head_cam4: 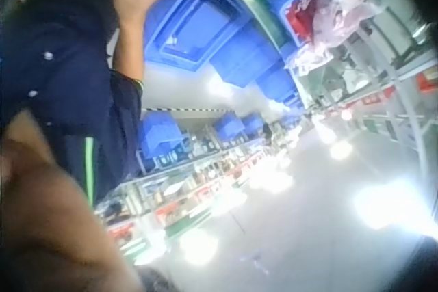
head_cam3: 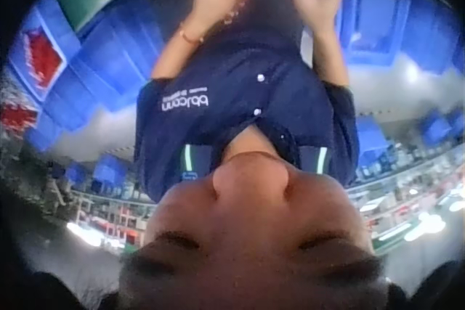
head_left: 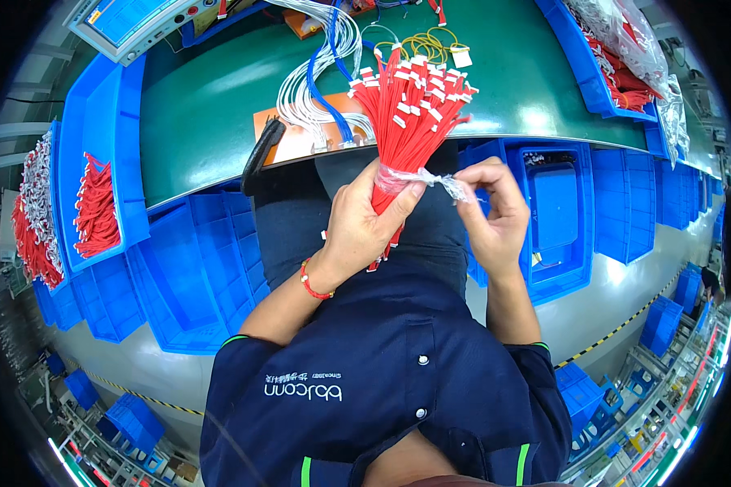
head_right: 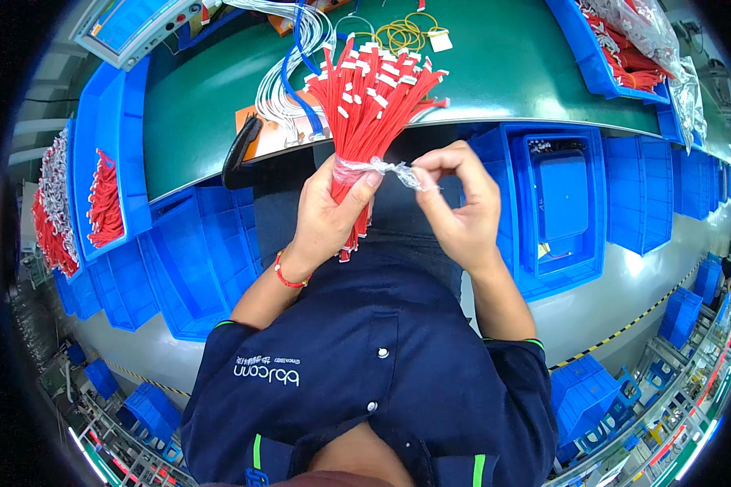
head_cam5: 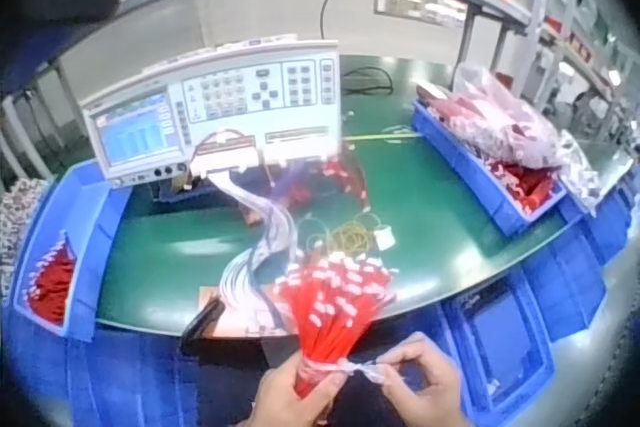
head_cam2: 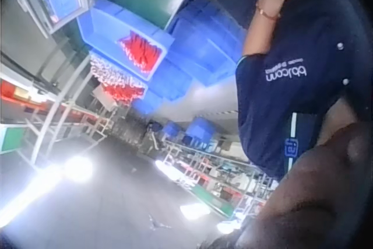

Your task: The person unties a bundle of red wires with white connectors, then repeatedly picks up individual wires, aligns them, and places them into a blue bin on the workbench. The person continues handling the wires one at a time throughout the clip.

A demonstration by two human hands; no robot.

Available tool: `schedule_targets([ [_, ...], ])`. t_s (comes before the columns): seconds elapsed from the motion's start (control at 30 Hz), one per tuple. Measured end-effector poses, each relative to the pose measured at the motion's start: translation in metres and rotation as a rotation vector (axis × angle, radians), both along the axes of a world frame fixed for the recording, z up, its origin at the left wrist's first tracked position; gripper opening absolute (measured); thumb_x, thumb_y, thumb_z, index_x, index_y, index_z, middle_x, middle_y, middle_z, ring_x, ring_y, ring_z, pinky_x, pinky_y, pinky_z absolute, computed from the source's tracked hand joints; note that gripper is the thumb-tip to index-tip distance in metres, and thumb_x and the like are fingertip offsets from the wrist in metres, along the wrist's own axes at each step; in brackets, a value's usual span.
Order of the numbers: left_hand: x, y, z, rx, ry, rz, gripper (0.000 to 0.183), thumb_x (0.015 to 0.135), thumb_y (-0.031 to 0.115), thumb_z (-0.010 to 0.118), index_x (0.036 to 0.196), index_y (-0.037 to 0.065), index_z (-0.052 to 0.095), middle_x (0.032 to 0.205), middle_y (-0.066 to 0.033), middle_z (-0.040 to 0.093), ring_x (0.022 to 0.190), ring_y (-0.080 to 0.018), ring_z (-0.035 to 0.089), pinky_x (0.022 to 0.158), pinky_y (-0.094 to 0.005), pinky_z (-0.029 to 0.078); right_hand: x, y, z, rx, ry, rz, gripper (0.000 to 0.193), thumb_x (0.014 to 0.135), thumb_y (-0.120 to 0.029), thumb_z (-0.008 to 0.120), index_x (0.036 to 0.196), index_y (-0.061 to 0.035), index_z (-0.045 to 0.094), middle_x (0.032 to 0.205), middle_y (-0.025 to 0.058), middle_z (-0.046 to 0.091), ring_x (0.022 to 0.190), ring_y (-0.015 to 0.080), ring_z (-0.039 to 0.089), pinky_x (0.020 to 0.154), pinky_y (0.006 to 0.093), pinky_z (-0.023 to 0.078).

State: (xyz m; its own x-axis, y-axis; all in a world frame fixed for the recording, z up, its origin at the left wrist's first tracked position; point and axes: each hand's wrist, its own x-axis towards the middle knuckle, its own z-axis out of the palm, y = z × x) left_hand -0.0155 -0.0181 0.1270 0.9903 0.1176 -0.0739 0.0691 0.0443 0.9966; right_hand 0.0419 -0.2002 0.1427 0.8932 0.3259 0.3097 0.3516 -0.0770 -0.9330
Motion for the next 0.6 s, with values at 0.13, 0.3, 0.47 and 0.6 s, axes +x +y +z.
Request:
schedule_targets([
  [0.13,-0.001,0.000,0.002,0.035,0.012,-0.024,0.031,0.095,0.025,0.069,0.116,0.002,0.064,0.071,-0.0064,0.069,0.060,-0.0098,0.064,0.058,-0.0284,0.048,-0.009,0.011,0.000,-0.002,0.022,0.015,0.016,0.084,0.006,0.067,0.099,0.0012,0.065,0.087,0.0057,0.060,0.076,0.0114,0.055,0.071,0.0243,0.044],
  [0.3,-0.002,-0.001,0.004,0.078,0.002,-0.030,0.034,0.094,0.026,0.070,0.118,0.002,0.063,0.074,-0.0083,0.070,0.062,-0.0132,0.067,0.059,-0.0300,0.050,-0.011,0.017,0.000,0.020,0.109,0.005,0.013,0.085,0.005,0.066,0.098,0.0009,0.064,0.088,0.0049,0.059,0.078,0.0111,0.054,0.073,0.0243,0.044],
  [0.47,-0.001,0.001,0.008,0.161,-0.008,-0.004,0.034,0.092,0.025,0.072,0.116,0.002,0.063,0.079,-0.0115,0.073,0.069,-0.0209,0.073,0.062,-0.0326,0.053,-0.003,0.013,0.006,-0.060,0.068,0.019,0.016,0.081,0.005,0.066,0.096,0.0000,0.064,0.083,0.0045,0.058,0.076,0.0111,0.055,0.071,0.0252,0.045],
  [0.6,0.001,-0.002,0.003,0.296,-0.153,0.077,0.030,0.090,0.023,0.074,0.109,0.003,0.063,0.082,-0.0146,0.073,0.073,-0.0291,0.074,0.063,-0.0346,0.054,0.000,0.012,0.016,-0.258,-0.165,-0.037,0.016,0.078,0.004,0.066,0.093,-0.0003,0.063,0.079,0.0045,0.058,0.073,0.0114,0.056,0.068,0.0257,0.046],
])
